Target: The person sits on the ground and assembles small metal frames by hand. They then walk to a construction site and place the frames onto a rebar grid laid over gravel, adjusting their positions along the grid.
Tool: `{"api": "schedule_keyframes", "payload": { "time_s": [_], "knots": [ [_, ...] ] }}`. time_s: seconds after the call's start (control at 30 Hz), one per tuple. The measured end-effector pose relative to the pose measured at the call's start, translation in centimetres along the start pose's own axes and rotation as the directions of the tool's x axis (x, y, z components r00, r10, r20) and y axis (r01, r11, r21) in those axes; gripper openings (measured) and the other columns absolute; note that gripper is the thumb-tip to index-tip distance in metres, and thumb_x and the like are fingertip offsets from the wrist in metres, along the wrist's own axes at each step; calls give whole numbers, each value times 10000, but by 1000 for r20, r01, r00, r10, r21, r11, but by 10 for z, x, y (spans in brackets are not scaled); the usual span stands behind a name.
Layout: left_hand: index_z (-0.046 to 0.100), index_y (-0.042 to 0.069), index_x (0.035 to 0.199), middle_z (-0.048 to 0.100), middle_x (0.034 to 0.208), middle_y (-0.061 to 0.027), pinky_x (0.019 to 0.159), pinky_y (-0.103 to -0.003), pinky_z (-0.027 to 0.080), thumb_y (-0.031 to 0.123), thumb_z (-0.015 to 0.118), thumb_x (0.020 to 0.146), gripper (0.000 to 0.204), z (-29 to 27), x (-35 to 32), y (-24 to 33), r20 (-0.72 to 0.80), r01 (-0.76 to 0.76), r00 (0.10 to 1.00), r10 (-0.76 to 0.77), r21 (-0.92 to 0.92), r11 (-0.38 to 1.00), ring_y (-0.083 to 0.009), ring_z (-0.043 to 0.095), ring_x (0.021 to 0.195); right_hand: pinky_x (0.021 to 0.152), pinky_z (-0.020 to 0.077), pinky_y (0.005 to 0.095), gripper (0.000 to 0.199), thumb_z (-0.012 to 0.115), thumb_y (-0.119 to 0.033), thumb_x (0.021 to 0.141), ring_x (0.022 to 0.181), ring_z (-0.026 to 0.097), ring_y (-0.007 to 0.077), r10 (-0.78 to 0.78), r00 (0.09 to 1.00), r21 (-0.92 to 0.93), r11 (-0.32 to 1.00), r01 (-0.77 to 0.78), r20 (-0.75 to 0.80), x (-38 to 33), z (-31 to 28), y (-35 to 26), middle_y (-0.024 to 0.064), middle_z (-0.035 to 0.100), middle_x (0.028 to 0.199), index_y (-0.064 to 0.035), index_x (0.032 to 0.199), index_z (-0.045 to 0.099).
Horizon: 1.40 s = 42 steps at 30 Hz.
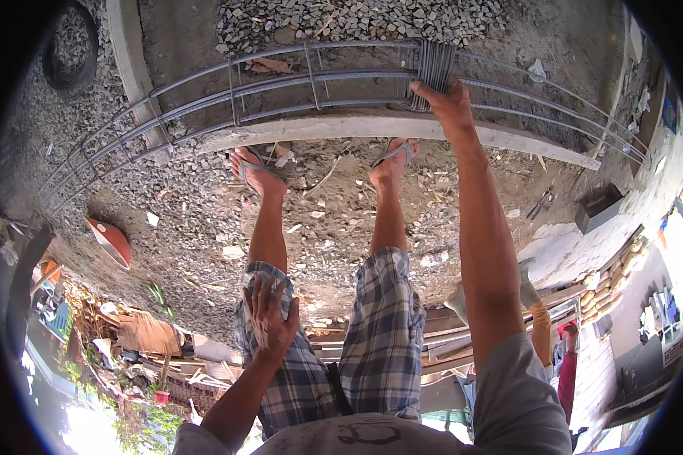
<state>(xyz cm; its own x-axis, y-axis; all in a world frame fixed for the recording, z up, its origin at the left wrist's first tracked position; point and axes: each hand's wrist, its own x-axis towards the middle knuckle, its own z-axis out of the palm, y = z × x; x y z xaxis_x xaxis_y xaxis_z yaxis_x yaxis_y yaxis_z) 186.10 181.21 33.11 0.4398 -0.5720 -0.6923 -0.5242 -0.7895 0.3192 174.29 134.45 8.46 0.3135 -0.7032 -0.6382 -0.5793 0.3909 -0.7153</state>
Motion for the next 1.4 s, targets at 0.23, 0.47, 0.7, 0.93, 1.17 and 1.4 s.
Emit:
{"api": "schedule_keyframes", "payload": {
  "time_s": [0.23, 0.47, 0.7, 0.93, 1.17, 1.4],
  "knots": [
    [656, 82, 1230, 583, 1332, -164, 1172, -620, 250, 224, 737, 847, 417, 3, 5, 7, 5, -28, 1000, 27, 25, 999, -403, 458, 1359, 655, 514, 343, 448, 850, -224, 775, 731, 633, 155, -53, 996, -59, 997, 57, 68, -1, 20, -3, 95, 704, 829, 70, 1029, 626],
    [660, 79, 1221, 587, 1324, -167, 1171, -620, 252, 218, 738, 842, 411, -1, 12, 16, 25, -39, 999, 37, 56, 998, -405, 462, 1352, 674, 534, 386, 467, 832, -297, 764, 707, 679, 244, -45, 994, -216, 974, 64, 95, 1, 28, -7, 162, 690, 770, 59, 968, 608],
    [655, 81, 1225, 587, 1319, -169, 1170, -619, 254, 214, 741, 835, 421, 3, 11, 13, 32, -34, 999, 32, 58, 998, -409, 467, 1347, 641, 524, 426, 452, 797, -309, 776, 677, 686, 330, -129, 990, -306, 942, 141, 58, -3, 33, -14, 188, 684, 739, 55, 931, 580],
    [652, 84, 1241, 570, 1352, -192, 1173, -592, 267, 151, 746, 817, 439, 1, 8, 13, 41, -9, 999, 7, 42, 999, -412, 453, 1358, 669, 523, 433, 456, 787, -292, 806, 676, 672, 312, -169, 985, -395, 908, 139, -40, -9, 39, -19, 186, 690, 762, 83, 1003, 619],
    [652, 75, 1230, 575, 1341, -171, 1185, -603, 244, 198, 749, 821, 438, 9, 6, 15, 12, -8, 1000, 8, 31, 999, -396, 452, 1364, 734, 521, 506, 393, 753, -282, 781, 806, 702, 421, -60, 970, -400, 916, -41, -236, -10, 10, -15, 225, 702, 792, 38, 968, 623],
    [656, 77, 1221, 586, 1322, -155, 1176, -600, 254, 211, 746, 827, 425, 9, 8, 17, 9, -22, 1000, 22, 40, 999, -393, 458, 1357, 745, 531, 496, 433, 776, -303, 770, 814, 701, 430, -102, 953, -478, 877, -49, -286, 3, -40, -1, 212, 713, 806, 2, 1057, 667]
  ]
}}
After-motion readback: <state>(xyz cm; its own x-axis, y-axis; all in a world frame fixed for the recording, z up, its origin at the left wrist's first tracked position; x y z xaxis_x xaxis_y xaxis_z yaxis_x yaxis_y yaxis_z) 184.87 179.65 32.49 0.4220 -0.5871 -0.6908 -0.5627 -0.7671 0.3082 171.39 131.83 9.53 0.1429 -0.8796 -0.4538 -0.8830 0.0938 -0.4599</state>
